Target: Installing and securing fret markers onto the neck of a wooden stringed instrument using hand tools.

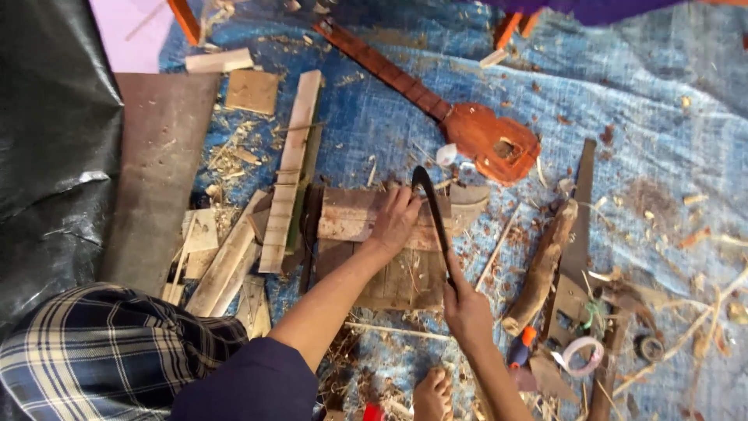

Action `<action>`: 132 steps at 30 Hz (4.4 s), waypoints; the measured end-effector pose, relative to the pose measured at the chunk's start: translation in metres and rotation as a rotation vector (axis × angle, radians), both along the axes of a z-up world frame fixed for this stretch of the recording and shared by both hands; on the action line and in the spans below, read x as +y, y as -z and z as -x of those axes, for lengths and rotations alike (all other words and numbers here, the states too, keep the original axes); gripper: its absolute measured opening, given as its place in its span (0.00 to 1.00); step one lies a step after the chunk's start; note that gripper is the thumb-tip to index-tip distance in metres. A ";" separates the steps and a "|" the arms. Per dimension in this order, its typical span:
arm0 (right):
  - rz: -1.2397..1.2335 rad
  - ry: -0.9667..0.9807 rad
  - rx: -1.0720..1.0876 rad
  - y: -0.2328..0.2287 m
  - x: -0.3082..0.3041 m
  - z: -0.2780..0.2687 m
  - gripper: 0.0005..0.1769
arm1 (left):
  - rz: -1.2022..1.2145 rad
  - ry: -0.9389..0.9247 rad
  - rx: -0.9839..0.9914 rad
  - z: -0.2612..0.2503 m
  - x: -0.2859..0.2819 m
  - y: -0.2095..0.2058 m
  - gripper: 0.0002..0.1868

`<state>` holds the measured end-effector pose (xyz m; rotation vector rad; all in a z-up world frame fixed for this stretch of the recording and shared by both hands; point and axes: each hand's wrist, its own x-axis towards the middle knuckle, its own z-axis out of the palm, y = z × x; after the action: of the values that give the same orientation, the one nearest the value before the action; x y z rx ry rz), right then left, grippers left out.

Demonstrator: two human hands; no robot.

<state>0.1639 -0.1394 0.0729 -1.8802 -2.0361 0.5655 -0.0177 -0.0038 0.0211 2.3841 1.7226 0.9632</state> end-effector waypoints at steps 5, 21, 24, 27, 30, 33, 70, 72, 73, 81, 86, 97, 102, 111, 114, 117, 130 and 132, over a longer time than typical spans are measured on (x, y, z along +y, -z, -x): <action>0.242 0.272 0.503 -0.040 -0.002 0.006 0.38 | 0.044 0.035 -0.009 -0.002 -0.001 0.012 0.07; 0.194 0.174 0.270 -0.005 -0.018 -0.006 0.38 | -0.013 0.040 0.025 0.000 0.003 0.013 0.14; 0.246 0.191 0.231 -0.008 -0.016 -0.004 0.38 | -0.009 0.037 0.037 0.000 0.007 0.022 0.11; 0.199 0.157 0.226 -0.002 -0.011 -0.006 0.38 | 0.027 0.051 0.053 0.001 0.010 0.021 0.15; 0.177 0.121 0.188 -0.002 -0.011 -0.006 0.36 | 0.041 0.073 0.015 0.002 0.009 0.017 0.19; 0.168 0.112 0.126 -0.003 -0.010 -0.007 0.35 | 0.106 0.060 -0.042 0.000 0.011 0.023 0.14; 0.149 0.476 0.081 0.015 -0.103 -0.037 0.34 | 0.772 -0.039 -0.853 0.020 -0.007 -0.048 0.21; 0.107 0.470 0.066 0.055 -0.132 -0.049 0.36 | 0.854 0.067 -1.082 0.024 -0.021 -0.069 0.24; 0.079 0.496 -0.006 0.075 -0.145 -0.053 0.36 | 0.867 0.213 -1.350 0.025 -0.027 -0.077 0.27; 0.155 0.416 -0.023 0.144 -0.171 -0.079 0.37 | 0.838 0.376 -1.519 0.017 -0.067 -0.146 0.27; 0.270 0.582 -0.206 0.217 -0.142 -0.215 0.37 | 0.575 0.537 -1.230 0.015 -0.091 -0.189 0.26; -0.134 0.137 0.723 -0.287 -0.026 -0.102 0.16 | 0.757 0.941 -1.503 0.001 -0.147 -0.270 0.22; 0.037 -0.010 0.877 -0.276 -0.026 -0.005 0.20 | 0.828 0.885 -1.540 0.016 -0.164 -0.289 0.21; -0.520 -0.069 0.428 -0.240 -0.034 0.022 0.10 | 0.843 0.698 -1.604 0.006 -0.153 -0.219 0.15; -0.153 -0.100 0.657 -0.224 -0.028 0.013 0.13 | 0.930 0.757 -1.764 0.015 -0.145 -0.209 0.14; -0.180 -0.142 0.630 -0.206 -0.022 0.013 0.03 | 1.002 0.652 -1.602 0.034 -0.126 -0.199 0.14; -0.031 0.414 1.054 -0.164 0.001 -0.050 0.07 | 0.818 -0.956 -0.653 0.215 -0.097 0.021 0.52; -0.014 0.436 1.090 -0.162 0.002 -0.053 0.07 | 0.804 -0.951 -0.707 0.219 -0.092 0.022 0.54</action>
<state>0.2170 -0.1373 0.2348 -1.4030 -0.8982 1.1064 -0.2365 -0.0962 -0.0005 0.5948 2.2383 0.7513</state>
